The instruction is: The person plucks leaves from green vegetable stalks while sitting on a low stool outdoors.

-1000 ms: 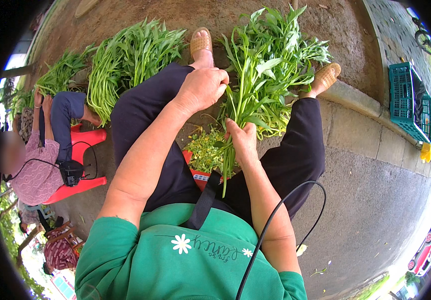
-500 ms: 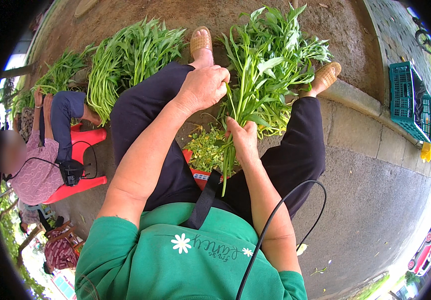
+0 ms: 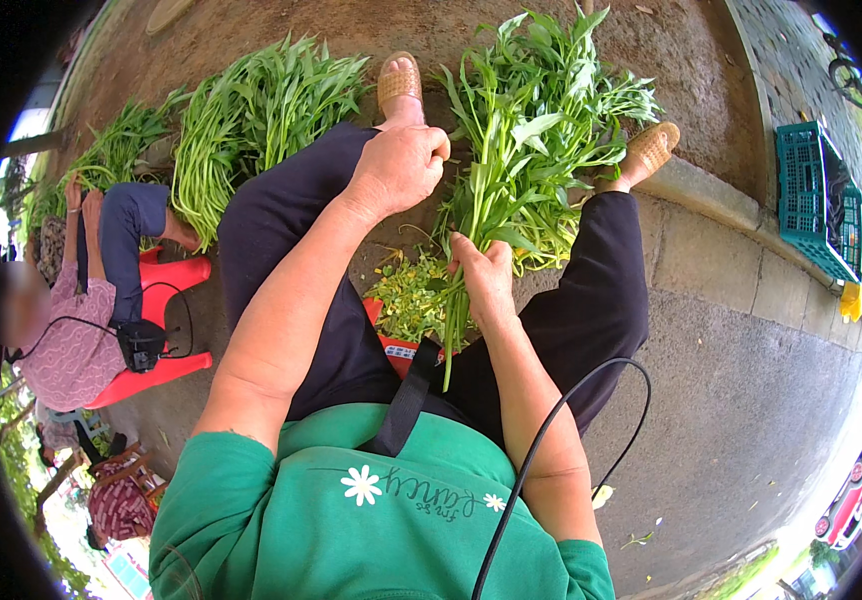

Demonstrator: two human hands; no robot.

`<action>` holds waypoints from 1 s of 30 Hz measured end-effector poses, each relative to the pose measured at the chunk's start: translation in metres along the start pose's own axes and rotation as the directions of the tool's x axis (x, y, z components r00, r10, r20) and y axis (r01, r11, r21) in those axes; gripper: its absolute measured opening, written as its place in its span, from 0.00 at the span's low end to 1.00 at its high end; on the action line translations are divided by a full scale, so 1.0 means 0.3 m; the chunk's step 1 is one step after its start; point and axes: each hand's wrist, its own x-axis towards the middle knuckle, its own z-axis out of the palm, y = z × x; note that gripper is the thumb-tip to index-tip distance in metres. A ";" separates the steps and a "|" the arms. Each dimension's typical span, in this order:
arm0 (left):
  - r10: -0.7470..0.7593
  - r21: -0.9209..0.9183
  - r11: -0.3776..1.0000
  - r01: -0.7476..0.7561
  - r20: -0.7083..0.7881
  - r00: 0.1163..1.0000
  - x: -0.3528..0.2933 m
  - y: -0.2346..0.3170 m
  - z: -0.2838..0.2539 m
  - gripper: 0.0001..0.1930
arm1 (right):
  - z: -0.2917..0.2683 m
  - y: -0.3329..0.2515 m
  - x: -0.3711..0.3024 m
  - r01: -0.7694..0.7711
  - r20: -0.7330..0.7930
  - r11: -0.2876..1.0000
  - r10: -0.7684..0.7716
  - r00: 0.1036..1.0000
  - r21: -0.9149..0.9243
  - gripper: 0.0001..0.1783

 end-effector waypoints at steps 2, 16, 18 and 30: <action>-0.068 0.026 0.997 0.067 0.055 0.996 -0.009 0.015 -0.021 0.04 | -0.002 -0.013 -0.005 -0.021 0.021 0.999 0.020 1.000 0.028 0.10; -0.058 0.168 0.983 -0.073 0.666 0.744 -0.087 -0.008 -0.009 0.09 | -0.034 -0.030 0.011 0.089 0.079 0.924 -0.127 0.989 0.372 0.11; -0.060 0.178 0.979 -0.097 0.711 0.701 -0.102 -0.022 0.039 0.08 | -0.041 -0.036 0.013 0.045 0.136 0.877 -0.125 0.983 0.479 0.12; -0.057 0.164 0.985 -0.050 0.589 0.806 -0.115 -0.016 0.007 0.09 | -0.093 -0.110 -0.011 -0.062 0.321 0.656 -0.282 0.904 0.752 0.12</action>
